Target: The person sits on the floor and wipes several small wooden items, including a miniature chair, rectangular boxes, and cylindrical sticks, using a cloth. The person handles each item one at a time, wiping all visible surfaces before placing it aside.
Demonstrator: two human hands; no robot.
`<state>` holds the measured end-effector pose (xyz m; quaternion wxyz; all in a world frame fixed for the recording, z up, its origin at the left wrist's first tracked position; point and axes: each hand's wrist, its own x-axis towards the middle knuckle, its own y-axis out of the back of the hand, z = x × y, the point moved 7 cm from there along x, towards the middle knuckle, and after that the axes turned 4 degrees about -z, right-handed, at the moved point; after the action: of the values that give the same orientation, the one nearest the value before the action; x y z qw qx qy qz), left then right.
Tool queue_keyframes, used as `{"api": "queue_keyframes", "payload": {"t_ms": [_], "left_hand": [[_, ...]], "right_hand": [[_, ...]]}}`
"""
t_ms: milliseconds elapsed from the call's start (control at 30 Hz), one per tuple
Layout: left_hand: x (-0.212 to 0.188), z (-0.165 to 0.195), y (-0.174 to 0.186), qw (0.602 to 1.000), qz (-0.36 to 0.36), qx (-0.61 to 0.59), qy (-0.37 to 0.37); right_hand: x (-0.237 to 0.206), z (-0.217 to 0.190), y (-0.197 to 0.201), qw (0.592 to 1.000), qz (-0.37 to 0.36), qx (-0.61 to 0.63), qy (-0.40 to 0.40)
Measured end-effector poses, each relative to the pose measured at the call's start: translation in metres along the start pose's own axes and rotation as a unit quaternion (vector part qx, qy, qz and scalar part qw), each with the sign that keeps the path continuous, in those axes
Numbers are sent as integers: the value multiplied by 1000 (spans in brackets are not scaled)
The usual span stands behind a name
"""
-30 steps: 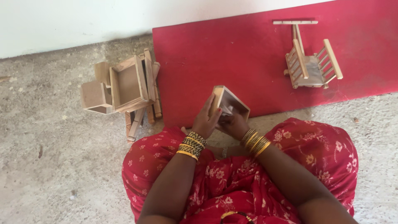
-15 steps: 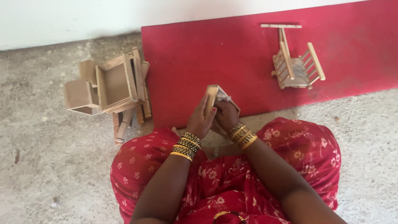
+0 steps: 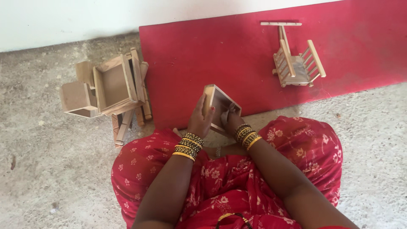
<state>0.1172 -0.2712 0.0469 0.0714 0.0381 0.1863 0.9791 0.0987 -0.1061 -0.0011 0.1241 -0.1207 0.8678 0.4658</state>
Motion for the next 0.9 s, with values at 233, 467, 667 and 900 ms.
{"api": "queue_keyframes", "payload": {"t_ms": [233,467,667,900], "left_hand": [[3,2,-4,998,29,-17,-44],[2,-4,-24,981,-62,-180,47],[-4,6,-26,934,-87,-345,18],[5,-16,-17,966,-6,-256,27]], "right_hand": [[-10,-12,-5,995,-64,51,50],[-23,-44,17,738,-54,672,-24],[-33,-54,70,885,-41,453,100],[2,-22,113,971,11,-197,134]]}}
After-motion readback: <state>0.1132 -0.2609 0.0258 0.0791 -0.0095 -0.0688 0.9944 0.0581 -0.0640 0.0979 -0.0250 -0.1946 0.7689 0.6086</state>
